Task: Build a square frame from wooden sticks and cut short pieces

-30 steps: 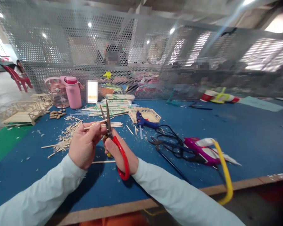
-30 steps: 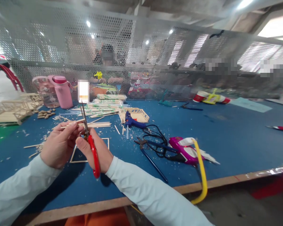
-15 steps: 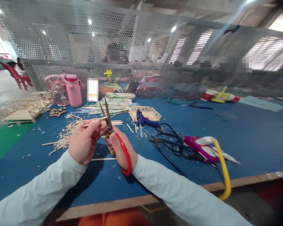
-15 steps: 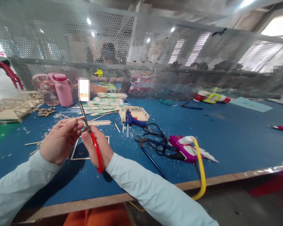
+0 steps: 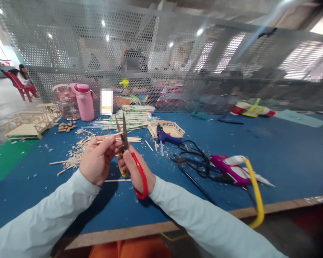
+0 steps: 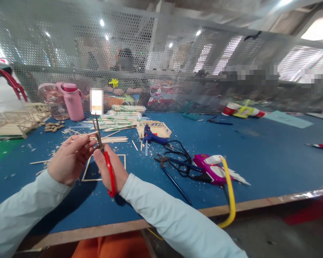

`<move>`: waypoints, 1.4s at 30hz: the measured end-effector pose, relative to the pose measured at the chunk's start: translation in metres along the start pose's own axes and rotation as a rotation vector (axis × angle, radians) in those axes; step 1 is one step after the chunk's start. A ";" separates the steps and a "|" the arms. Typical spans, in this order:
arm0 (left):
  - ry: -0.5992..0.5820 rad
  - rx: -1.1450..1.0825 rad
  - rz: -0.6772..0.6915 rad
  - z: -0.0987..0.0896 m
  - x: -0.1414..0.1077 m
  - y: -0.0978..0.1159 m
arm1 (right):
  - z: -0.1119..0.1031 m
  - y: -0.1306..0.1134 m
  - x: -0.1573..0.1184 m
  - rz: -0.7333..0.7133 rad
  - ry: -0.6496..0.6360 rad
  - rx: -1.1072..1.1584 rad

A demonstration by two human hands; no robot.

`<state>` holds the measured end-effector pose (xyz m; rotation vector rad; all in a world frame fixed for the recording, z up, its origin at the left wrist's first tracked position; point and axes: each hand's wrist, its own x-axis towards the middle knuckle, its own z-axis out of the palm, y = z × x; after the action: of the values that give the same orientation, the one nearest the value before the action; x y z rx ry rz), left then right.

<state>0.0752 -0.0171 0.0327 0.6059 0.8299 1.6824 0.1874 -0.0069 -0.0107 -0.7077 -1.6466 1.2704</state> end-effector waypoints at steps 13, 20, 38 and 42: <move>0.012 0.005 0.023 -0.009 0.013 0.003 | -0.003 -0.016 0.006 0.042 0.137 -0.119; -0.180 0.158 -0.171 -0.009 0.005 -0.006 | -0.013 -0.026 0.011 -0.072 0.277 0.105; -0.382 0.281 -0.166 -0.015 0.007 -0.016 | -0.025 -0.027 0.013 -0.040 0.142 0.230; -0.157 0.270 -0.218 -0.016 0.010 -0.017 | -0.032 -0.029 0.015 0.005 0.088 0.122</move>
<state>0.0705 -0.0083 0.0091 0.7922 0.9798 1.3186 0.2124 0.0103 0.0235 -0.6838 -1.4843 1.3130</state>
